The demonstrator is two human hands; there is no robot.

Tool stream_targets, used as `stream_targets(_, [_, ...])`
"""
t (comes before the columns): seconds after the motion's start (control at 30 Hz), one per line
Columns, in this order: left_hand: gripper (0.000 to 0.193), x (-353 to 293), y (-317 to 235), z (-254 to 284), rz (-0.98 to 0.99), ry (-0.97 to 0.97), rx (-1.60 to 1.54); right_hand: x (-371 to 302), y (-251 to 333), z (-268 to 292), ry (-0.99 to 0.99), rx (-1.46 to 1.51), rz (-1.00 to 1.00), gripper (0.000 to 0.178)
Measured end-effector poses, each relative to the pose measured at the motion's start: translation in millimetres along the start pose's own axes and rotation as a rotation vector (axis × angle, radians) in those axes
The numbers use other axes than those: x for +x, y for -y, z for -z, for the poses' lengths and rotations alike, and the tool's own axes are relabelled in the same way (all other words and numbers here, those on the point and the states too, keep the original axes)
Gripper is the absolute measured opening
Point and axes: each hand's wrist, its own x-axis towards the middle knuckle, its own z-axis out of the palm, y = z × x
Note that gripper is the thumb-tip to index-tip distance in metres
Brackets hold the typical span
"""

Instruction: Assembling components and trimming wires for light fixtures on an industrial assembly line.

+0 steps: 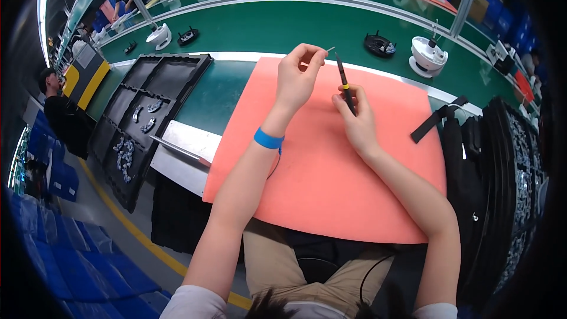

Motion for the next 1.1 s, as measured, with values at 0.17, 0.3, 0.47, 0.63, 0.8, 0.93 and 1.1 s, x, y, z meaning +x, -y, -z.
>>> stream_targets(0.17, [0.012, -2.7, -9.1, -1.3, -0.06, -0.028, 0.034, 0.2, -2.7, -0.3, -0.017, -0.006, -0.002, 0.032])
stream_targets(0.3, [0.009, -3.3, -12.6, 1.4, -0.162, 0.001, 0.115, 0.9, -5.8, -2.6, -0.007, 0.01, 0.013, 0.032])
stream_targets(0.47, [0.005, -3.7, -16.7, 0.7, -0.252, 0.041, 0.18, 0.1, -3.1, -2.2, -0.01, 0.014, 0.019, 0.033])
stream_targets(0.63, [0.004, -4.6, -15.4, 0.6, -0.325, 0.074, 0.236, 0.4, -2.2, -2.6, -0.011, 0.016, 0.01, 0.033])
stream_targets(0.8, [0.004, -4.6, -17.6, -0.2, -0.333, 0.073, 0.274, 0.9, -4.4, -1.3, -0.017, 0.012, 0.008, 0.032])
stream_targets(0.93, [0.004, -5.0, -18.5, -0.3, -0.34, 0.071, 0.289, 1.4, -2.5, -0.6, -0.015, 0.004, 0.001, 0.032])
stream_targets(1.1, [0.005, -4.1, -18.7, -1.6, -0.273, -0.013, 0.253, 4.7, -11.7, 3.4, 0.03, 0.119, -0.006, 0.026])
